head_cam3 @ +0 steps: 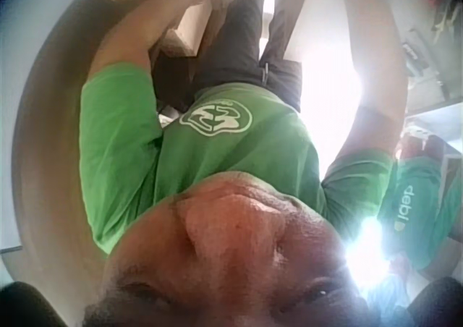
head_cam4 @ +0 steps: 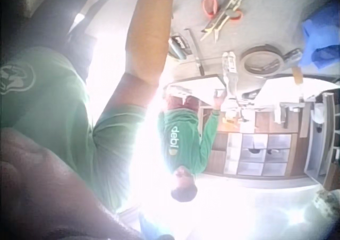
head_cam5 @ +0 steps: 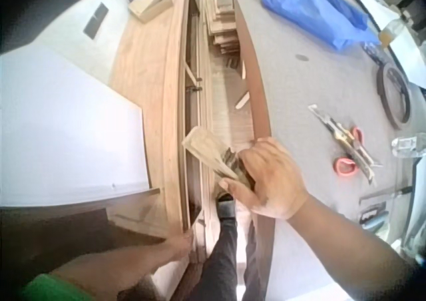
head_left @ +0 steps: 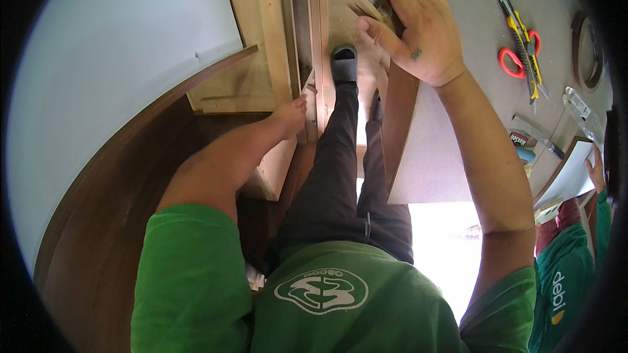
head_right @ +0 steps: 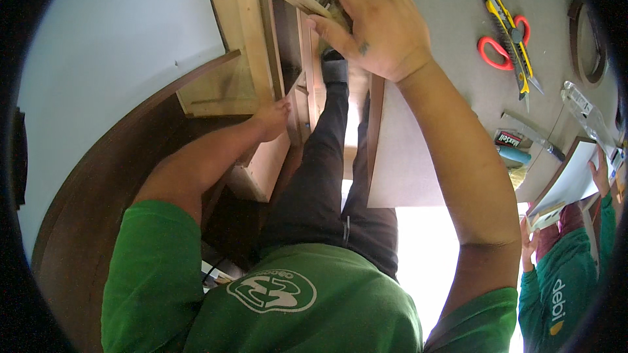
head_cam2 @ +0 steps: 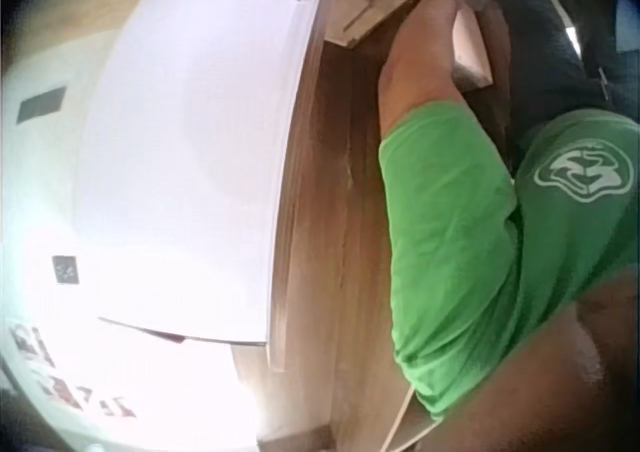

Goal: The person uses a wooden block to sand a wooden component of a cabinet assembly, moving the block back and forth along the edge and surface.

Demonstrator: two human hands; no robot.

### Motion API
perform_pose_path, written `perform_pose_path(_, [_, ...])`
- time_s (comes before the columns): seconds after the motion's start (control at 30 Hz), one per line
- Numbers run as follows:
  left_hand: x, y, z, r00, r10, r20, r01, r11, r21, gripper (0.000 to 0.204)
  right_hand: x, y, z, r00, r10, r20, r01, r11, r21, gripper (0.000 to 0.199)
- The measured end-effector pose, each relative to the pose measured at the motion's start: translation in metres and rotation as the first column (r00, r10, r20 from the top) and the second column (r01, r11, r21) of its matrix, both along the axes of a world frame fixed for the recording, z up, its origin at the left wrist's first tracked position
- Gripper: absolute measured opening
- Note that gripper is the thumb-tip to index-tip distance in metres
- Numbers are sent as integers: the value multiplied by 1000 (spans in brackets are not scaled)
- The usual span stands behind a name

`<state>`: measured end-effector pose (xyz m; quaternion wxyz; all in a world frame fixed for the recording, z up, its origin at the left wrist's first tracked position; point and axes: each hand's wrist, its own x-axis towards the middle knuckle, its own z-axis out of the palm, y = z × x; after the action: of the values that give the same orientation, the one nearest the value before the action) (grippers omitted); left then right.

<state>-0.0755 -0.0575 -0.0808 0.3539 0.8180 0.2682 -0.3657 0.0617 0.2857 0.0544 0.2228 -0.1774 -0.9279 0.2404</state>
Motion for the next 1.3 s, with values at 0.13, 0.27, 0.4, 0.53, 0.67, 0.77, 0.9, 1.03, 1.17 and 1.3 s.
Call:
perform_pose_path(0.13, [-20, 33, -6, 867, 379, 324, -395, 918, -17, 32, -3, 3, 6, 1000, 17, -14, -17, 999, -30, 36])
perform_pose_path(0.27, [-67, 111, -23, 445, 807, 387, -800, 164, 577, 16, -10, 0, 10, 997, -9, -80, 0, 993, -114, 39])
perform_pose_path(0.4, [-137, 180, -39, 159, 782, 602, -670, -363, 648, 70, -16, -13, 8, 991, -128, -46, 107, 942, -319, 41])
perform_pose_path(0.53, [-142, 224, -40, -57, 894, 444, -754, -330, 568, 97, -14, -14, 9, 987, -157, -24, 144, 947, -287, 41])
perform_pose_path(0.67, [-150, 226, -48, -52, 920, 389, -759, -290, 584, 108, -15, -12, 9, 988, -152, 5, 147, 948, -283, 41])
perform_pose_path(0.77, [-158, 237, -50, -38, 906, 422, -759, -301, 577, 107, -12, -10, 9, 987, -159, 6, 155, 953, -260, 43])
perform_pose_path(0.9, [-174, 260, -63, -58, 854, 516, -746, -381, 546, 102, -18, -9, 12, 987, -139, 75, 154, 956, -248, 47])
perform_pose_path(1.03, [-221, 293, -80, -137, 739, 659, -678, -555, 481, 83, -23, -9, 12, 989, -135, 64, 146, 964, -220, 49])
perform_pose_path(1.17, [-232, 308, -82, -140, 755, 641, -660, -553, 508, 60, -25, -12, 19, 985, -166, 53, 173, 961, -216, 48])
perform_pose_path(1.3, [-228, 301, -77, -179, 779, 601, -670, -544, 505, 55, -89, -52, 10, 828, -560, 24, 269, 359, -894, 43])
